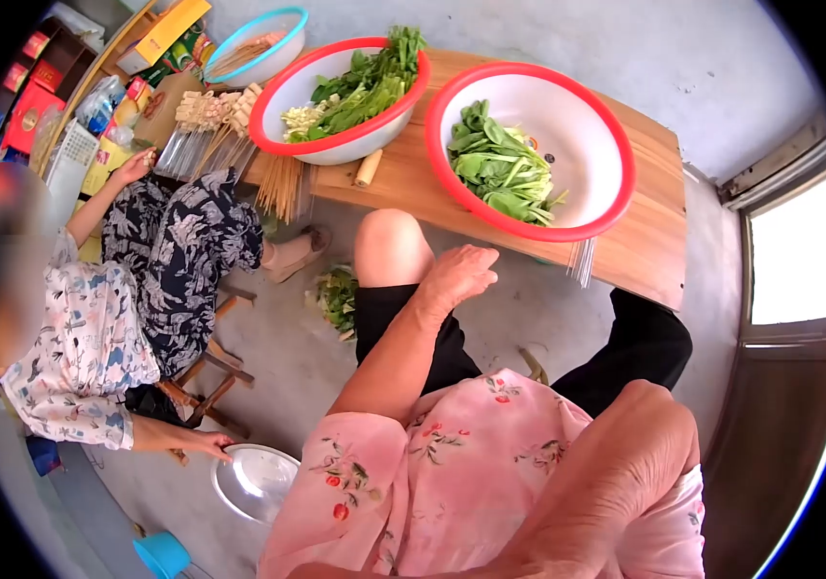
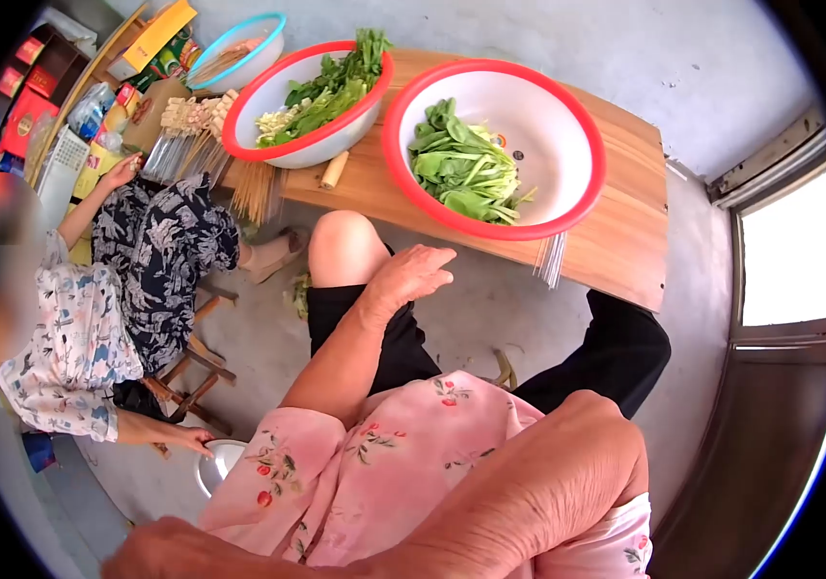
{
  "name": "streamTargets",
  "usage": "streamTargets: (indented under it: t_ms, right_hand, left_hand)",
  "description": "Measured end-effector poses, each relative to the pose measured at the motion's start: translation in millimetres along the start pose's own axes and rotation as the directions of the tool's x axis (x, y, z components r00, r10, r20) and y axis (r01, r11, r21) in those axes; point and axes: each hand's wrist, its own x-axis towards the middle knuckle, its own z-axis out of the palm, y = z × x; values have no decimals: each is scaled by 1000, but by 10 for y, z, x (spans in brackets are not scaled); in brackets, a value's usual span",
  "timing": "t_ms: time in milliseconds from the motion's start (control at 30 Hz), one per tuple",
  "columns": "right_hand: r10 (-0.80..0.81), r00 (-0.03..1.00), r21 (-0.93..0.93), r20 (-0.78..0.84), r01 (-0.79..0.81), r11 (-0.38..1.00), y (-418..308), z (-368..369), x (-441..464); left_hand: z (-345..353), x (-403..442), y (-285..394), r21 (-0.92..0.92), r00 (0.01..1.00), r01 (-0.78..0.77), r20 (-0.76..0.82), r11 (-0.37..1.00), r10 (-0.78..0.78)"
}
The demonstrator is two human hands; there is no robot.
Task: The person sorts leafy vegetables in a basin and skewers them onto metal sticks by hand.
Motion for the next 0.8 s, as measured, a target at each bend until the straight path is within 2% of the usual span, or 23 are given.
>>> streamTargets:
  t_ms: [33,100,167,233,300,400,433,467,533,600,633,667,700,733,767,800]
  right_hand:
    - [-48,997,-38,-62,46,998,29,74,17]
    - [-74,992,-102,-98,64,993,55,103,55]
    - [-95,991,-175,-95,77,981,86,124,78]
    - [-137,988,-256,-76,114,960,64,129,69]
    - [-174,983,-344,-62,143,928,47,128,82]
    - [-233,973,-523,-4,196,829,9,116,45]
    - [-248,969,-571,11,209,794,-32,102,14]
    - [-267,963,-631,25,223,743,-91,71,-14]
    - [-309,950,-775,46,229,588,-175,2,-155]
    - [-264,964,-892,-17,105,440,-279,-145,-440]
    - [73,992,-922,-101,-122,369,-431,-323,-1000]
    - [-18,965,-914,-261,-241,325,-494,-367,-1077]
    - [-60,879,-849,-473,-436,299,-520,-409,-1237]
    - [-198,754,-773,-627,-569,279,-429,-518,-1466]
    - [-236,594,-638,-769,-694,333,-382,-660,-1732]
    - [-271,395,-478,-878,-759,443,-312,-796,-1968]
  left_hand:
    - [-21,21,6,36,997,30,65,999,-32]
    - [14,24,-34,1,999,27,35,1000,-27]
    - [35,15,-15,-35,999,35,4,999,-35]
    - [-41,60,66,49,993,26,118,998,-32]
    - [-87,74,136,68,989,53,135,996,-62]
    - [-47,102,184,91,986,74,139,993,-87]
    - [-25,97,177,68,996,24,83,997,-30]
    - [-5,79,165,48,999,-24,26,999,23]
    - [-35,67,201,33,1000,-11,7,999,10]
    - [-62,66,234,51,999,-29,-35,998,31]
    - [-69,102,244,56,999,-10,-35,998,12]
    - [-105,105,253,53,999,-7,-38,999,9]
    - [-154,118,269,-55,998,31,-50,998,-33]
    - [-193,164,316,-167,997,51,-46,985,-60]
    - [-290,144,370,-246,993,76,-65,966,-95]
    - [-304,121,383,-273,983,144,-68,951,-168]
